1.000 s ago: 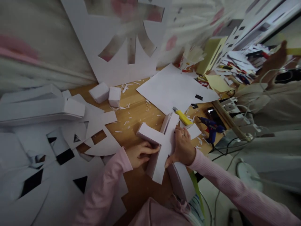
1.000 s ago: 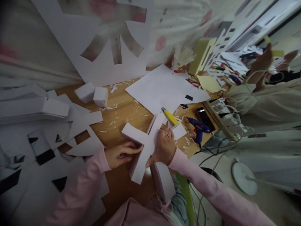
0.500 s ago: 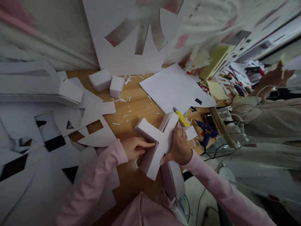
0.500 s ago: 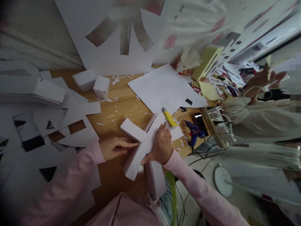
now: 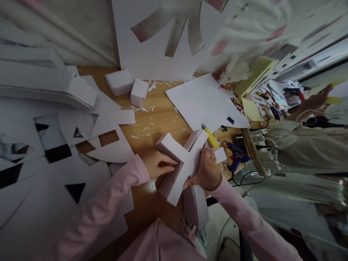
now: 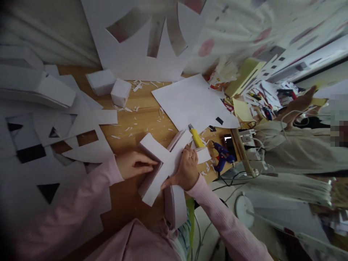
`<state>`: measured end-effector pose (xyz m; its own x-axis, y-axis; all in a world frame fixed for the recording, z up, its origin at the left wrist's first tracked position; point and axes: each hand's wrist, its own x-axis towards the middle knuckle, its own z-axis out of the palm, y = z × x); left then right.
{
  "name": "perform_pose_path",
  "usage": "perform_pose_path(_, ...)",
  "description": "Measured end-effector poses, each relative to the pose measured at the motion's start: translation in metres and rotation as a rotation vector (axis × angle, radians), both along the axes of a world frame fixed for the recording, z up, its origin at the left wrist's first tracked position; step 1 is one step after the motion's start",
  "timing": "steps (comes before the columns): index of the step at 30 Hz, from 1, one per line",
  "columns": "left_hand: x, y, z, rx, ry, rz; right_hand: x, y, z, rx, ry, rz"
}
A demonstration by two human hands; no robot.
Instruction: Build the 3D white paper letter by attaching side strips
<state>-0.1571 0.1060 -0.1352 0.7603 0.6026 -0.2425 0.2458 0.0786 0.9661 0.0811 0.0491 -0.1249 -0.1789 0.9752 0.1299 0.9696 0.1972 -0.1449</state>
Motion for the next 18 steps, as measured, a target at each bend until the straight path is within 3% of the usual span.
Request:
perform_pose_path(6, 0.012, -0.009, 0.004, -0.191, 0.108, 0.124, -0.002, 0.000, 0.000, -0.003, 0.018, -0.007)
perform_pose_path(12, -0.001, -0.004, 0.010, -0.183, 0.106, 0.015, -0.004, 0.000, 0.001, 0.017, 0.010, -0.016)
perform_pose_path(18, 0.003, -0.012, 0.007, -0.160, 0.070, -0.071, -0.003, 0.001, 0.002, -0.007, -0.031, -0.021)
